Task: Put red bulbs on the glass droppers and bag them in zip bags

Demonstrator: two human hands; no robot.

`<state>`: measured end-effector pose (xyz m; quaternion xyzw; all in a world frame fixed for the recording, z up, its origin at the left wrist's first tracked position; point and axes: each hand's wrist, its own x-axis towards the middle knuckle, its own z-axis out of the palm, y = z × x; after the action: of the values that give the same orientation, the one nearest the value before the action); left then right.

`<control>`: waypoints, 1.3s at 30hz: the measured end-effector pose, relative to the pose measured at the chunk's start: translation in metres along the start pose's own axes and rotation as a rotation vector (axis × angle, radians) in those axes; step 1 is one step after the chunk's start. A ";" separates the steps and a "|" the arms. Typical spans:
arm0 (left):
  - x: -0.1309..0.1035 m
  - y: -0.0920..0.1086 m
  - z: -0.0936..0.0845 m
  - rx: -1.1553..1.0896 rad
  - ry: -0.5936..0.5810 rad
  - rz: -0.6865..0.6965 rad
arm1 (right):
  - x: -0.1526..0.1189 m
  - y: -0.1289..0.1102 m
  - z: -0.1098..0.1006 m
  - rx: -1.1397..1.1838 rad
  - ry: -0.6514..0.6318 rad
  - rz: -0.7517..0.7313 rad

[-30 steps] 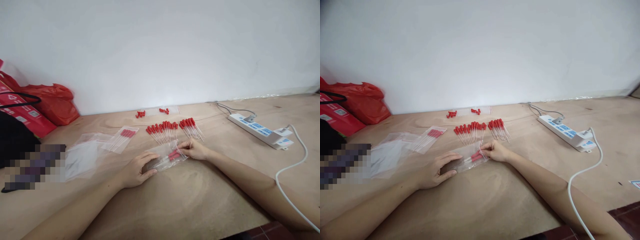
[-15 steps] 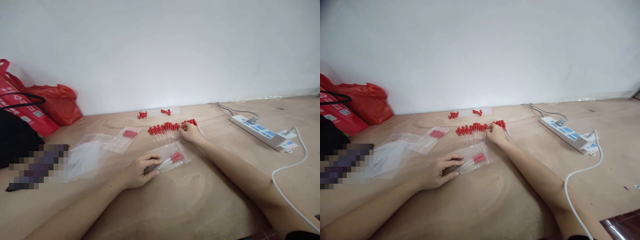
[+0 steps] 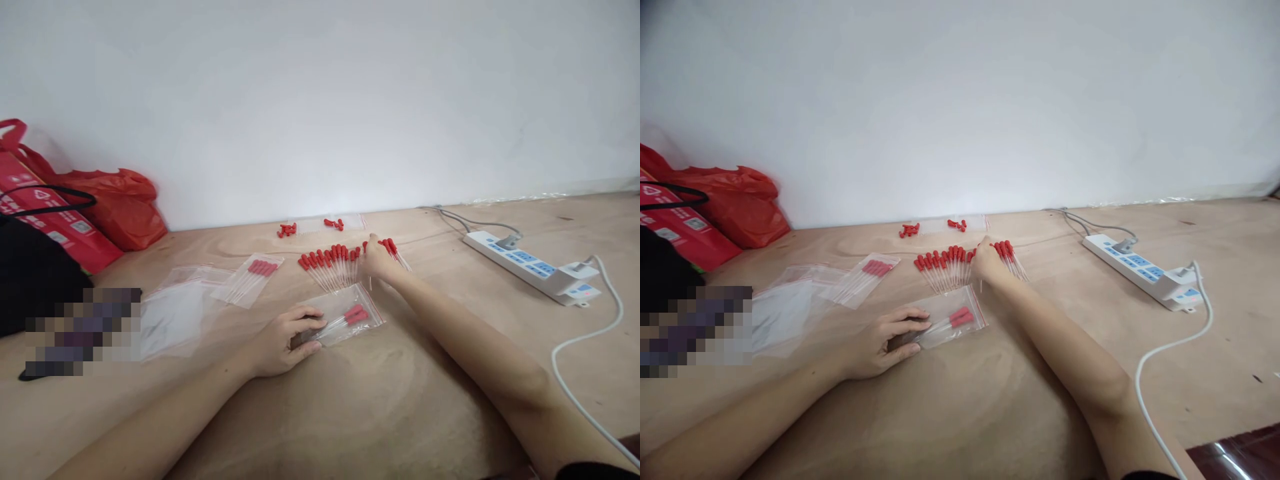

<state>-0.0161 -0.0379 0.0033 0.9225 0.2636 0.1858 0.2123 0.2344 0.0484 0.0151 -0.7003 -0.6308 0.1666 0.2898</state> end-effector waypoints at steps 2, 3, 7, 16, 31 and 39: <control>0.000 -0.001 0.001 -0.009 0.011 0.014 | -0.008 0.008 -0.011 0.050 0.040 -0.040; 0.001 -0.001 0.001 -0.013 0.015 0.023 | -0.013 0.012 -0.015 0.101 0.068 -0.054; 0.002 -0.002 0.002 -0.007 0.024 0.035 | -0.039 0.030 -0.016 0.475 0.110 -0.033; 0.001 0.003 -0.002 0.076 -0.023 -0.078 | -0.076 0.023 0.011 1.060 -0.042 0.076; 0.002 0.006 -0.003 0.065 -0.020 -0.074 | -0.080 0.023 0.002 0.753 -0.586 -0.138; 0.003 0.005 -0.003 -0.003 -0.005 -0.027 | -0.054 0.034 0.000 0.429 -0.241 -0.150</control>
<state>-0.0126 -0.0392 0.0091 0.9189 0.2752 0.1809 0.2171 0.2530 -0.0061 -0.0126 -0.5491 -0.6611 0.3569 0.3662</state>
